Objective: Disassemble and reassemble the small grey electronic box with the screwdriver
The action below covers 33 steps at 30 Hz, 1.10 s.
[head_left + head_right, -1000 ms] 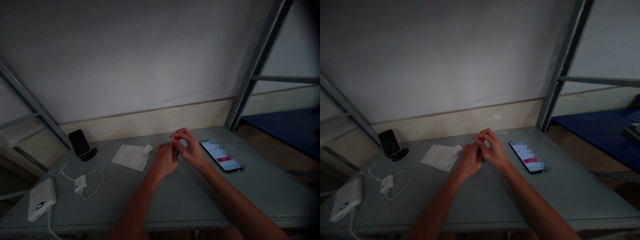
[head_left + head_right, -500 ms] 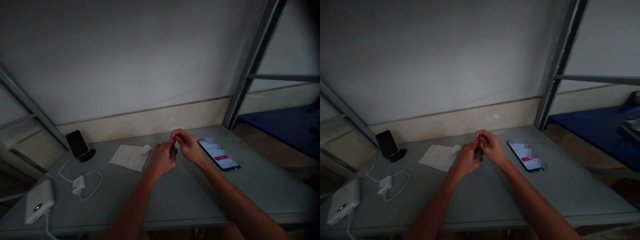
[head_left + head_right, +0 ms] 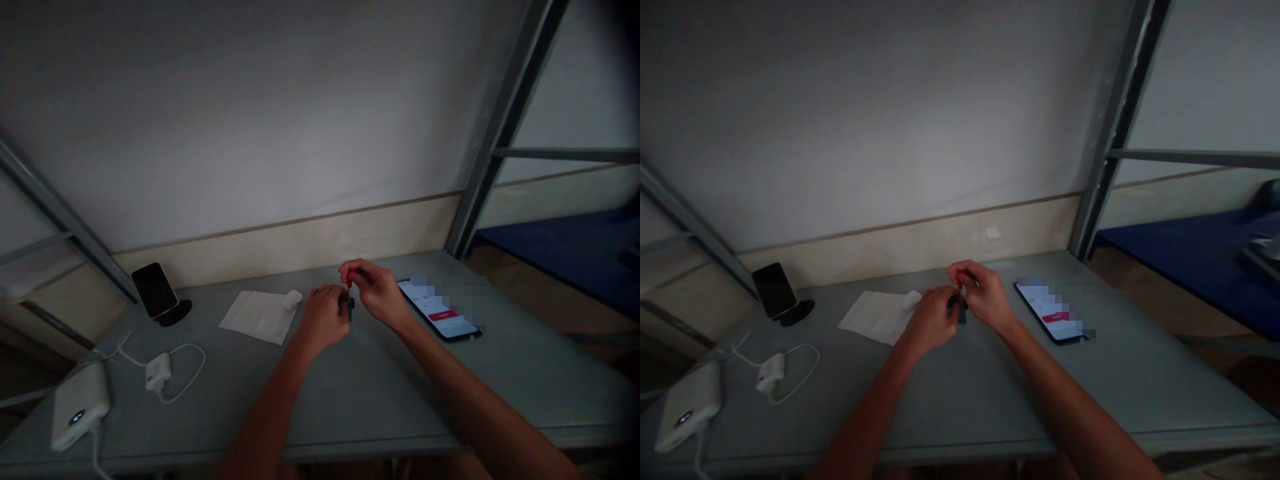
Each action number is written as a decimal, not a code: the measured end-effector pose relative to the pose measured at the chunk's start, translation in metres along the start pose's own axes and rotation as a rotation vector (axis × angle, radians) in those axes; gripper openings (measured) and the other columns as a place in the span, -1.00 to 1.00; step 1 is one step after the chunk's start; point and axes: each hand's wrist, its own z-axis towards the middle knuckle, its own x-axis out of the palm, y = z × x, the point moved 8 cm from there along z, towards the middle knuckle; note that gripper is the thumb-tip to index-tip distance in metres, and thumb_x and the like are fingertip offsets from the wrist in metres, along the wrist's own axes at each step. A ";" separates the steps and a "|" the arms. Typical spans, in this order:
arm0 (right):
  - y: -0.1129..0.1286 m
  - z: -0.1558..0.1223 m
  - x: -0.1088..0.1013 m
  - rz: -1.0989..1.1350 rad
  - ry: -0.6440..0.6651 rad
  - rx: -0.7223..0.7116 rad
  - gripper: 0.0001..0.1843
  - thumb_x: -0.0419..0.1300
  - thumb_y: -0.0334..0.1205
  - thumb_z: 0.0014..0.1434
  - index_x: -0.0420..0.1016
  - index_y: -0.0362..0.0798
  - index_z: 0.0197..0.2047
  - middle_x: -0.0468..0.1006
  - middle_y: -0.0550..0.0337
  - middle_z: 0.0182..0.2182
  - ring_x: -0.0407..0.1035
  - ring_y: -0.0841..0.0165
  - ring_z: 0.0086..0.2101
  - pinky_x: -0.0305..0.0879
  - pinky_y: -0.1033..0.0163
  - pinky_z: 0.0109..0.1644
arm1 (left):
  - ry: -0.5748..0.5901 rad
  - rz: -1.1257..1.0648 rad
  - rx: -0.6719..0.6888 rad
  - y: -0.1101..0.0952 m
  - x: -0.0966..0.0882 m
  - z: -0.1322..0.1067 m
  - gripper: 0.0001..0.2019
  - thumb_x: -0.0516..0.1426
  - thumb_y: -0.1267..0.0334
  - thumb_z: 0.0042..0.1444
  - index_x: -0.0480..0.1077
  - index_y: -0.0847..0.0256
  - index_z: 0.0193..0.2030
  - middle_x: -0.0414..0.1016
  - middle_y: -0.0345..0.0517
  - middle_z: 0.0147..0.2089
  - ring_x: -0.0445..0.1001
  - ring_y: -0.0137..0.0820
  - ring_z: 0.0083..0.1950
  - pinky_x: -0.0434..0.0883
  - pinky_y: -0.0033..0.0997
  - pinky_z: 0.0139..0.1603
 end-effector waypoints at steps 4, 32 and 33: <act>0.000 0.000 -0.001 0.012 0.026 0.006 -0.83 0.06 -0.28 0.31 0.48 -0.03 -0.17 0.55 0.19 -0.36 0.43 0.34 -0.34 0.37 0.18 -0.18 | 0.010 -0.034 0.022 0.000 -0.001 0.000 -0.83 0.04 0.43 0.20 0.40 0.18 -0.13 0.57 -0.02 -0.08 0.50 -0.23 0.00 0.36 -0.21 0.10; -0.020 -0.002 -0.005 0.148 -0.070 0.025 -0.93 0.16 -0.21 0.29 0.42 0.01 -0.17 0.55 0.15 -0.23 0.35 0.39 -0.38 0.34 0.21 -0.25 | 0.012 -0.114 -0.014 0.007 -0.002 -0.002 -0.79 0.00 0.45 0.21 0.39 0.18 -0.09 0.57 -0.03 -0.04 0.51 -0.23 0.02 0.34 -0.21 0.14; -0.020 -0.002 -0.005 0.140 -0.067 0.026 -0.93 0.17 -0.21 0.29 0.42 0.01 -0.17 0.55 0.16 -0.23 0.36 0.39 -0.38 0.34 0.21 -0.25 | 0.015 -0.115 -0.013 0.006 -0.002 -0.002 -0.78 0.00 0.45 0.21 0.39 0.18 -0.09 0.57 -0.03 -0.04 0.51 -0.23 0.02 0.34 -0.21 0.14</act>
